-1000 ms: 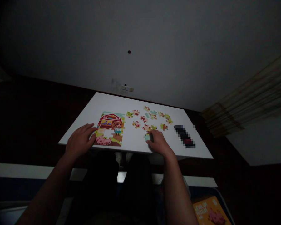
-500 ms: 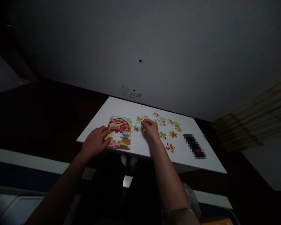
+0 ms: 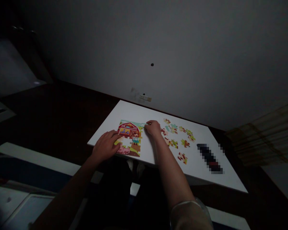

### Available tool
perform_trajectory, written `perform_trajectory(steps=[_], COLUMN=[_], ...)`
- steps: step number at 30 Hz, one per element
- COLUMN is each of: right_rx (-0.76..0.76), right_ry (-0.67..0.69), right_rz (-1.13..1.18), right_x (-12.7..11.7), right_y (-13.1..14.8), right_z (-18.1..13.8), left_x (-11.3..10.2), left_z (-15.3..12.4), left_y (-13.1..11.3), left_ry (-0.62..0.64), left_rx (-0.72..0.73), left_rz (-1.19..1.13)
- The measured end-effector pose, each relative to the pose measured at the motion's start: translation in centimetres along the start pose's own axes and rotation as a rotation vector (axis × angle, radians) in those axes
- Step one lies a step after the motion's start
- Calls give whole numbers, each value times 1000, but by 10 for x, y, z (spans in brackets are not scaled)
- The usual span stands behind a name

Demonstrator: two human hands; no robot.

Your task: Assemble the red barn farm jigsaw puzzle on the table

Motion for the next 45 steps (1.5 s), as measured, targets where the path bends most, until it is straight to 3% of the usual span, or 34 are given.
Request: perform_trajectory(steps=[8, 15, 30, 33, 37, 41, 45], right_rx=[23, -29, -97, -118, -230, -346, -334], right_ry=[107, 100, 107, 72, 26, 44, -1], right_rz=[-185, -295, -383, -387, -380, -303, -257], right_x=[-12, -10, -9, -11, -10, -12, -37], right_y=[12, 14, 20, 20, 8, -24, -68], right_z=[2, 9, -12, -29, -76, -132, -166], left_x=[5, 6, -2, -2, 0, 3, 5], left_z=[0, 0, 4, 5, 7, 9, 11], left_y=[3, 4, 2, 4, 9, 16, 23], left_ry=[-20, -52, 47, 59, 77, 118, 143], left_rx=[17, 16, -24, -32, -51, -55, -16], left_rz=[9, -6, 8, 13, 25, 30, 19])
Point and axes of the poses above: each hand's wrist, its own z-axis towards the middle knuckle, its own x-axis out of the palm, y = z × x, the point moved 1 cm from there along z, towards the middle knuckle, and after that the axes turned 2 degrees about z, right-handed, at the moved point
